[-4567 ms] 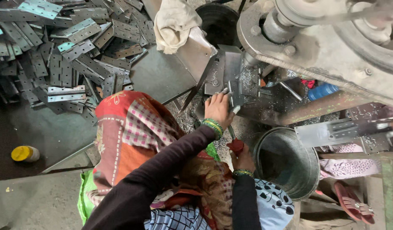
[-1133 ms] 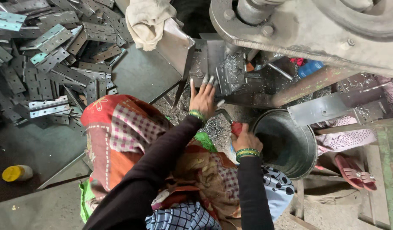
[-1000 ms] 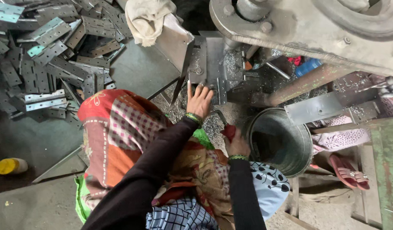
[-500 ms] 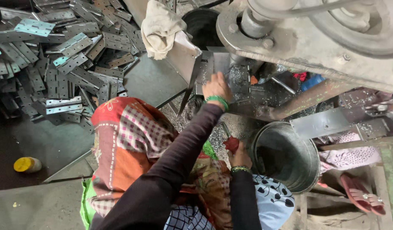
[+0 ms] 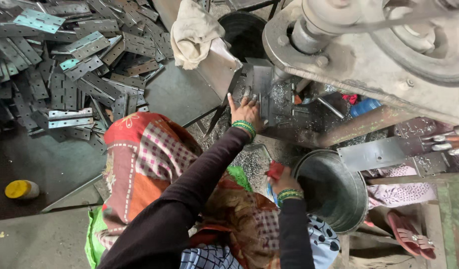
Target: The person repeatedly picks up metal hinge pieces from a pile, places them under a press, and activates the machine with a lever. Processed pieces are ejected and accumulate on the work surface.
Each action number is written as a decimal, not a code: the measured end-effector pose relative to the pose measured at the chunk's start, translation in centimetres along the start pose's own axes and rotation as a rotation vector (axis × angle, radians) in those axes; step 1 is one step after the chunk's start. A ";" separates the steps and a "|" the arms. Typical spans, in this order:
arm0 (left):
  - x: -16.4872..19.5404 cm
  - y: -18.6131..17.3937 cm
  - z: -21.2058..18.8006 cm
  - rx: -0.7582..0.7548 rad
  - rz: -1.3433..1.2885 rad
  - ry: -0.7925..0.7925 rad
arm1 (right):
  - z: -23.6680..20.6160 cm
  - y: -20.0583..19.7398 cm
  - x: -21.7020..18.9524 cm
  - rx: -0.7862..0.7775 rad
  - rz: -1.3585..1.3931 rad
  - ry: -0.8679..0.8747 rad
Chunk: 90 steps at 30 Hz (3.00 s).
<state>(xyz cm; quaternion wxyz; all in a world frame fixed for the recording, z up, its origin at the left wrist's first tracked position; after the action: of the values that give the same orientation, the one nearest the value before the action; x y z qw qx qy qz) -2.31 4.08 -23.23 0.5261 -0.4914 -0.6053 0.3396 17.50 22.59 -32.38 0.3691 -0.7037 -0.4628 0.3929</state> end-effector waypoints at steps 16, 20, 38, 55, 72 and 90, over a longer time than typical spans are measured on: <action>-0.8 2.5 0.1 0.293 -0.131 0.122 | 1.1 5.9 2.3 0.089 0.020 0.077; -0.4 2.4 0.5 0.294 -0.094 0.110 | 0.5 0.9 2.2 -0.008 -0.037 0.049; 0.5 1.1 3.2 0.326 0.036 0.067 | 0.0 -1.0 1.3 0.046 -0.095 0.027; 1.0 -0.5 4.0 0.302 -0.051 0.038 | -0.1 -0.3 1.4 0.075 -0.105 0.025; 0.0 1.1 1.6 0.147 0.098 0.141 | 0.6 3.2 1.7 0.142 -0.020 0.023; -14.5 -4.7 -1.0 0.025 0.085 0.312 | 0.9 6.8 1.7 0.276 0.044 0.027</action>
<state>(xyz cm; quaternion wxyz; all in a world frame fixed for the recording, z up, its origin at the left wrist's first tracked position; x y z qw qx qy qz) -3.02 -11.18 -23.10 0.6050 -0.5568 -0.4907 0.2885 19.65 22.27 -39.13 0.4600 -0.6613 -0.3839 0.4513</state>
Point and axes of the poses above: each hand's wrist, its own z-axis towards the middle knuckle, its own y-axis out of the palm, x = y × z, the point moved 7 cm from there along z, towards the middle knuckle, and after that the axes turned 14 degrees about -y, right-handed, at the moved point
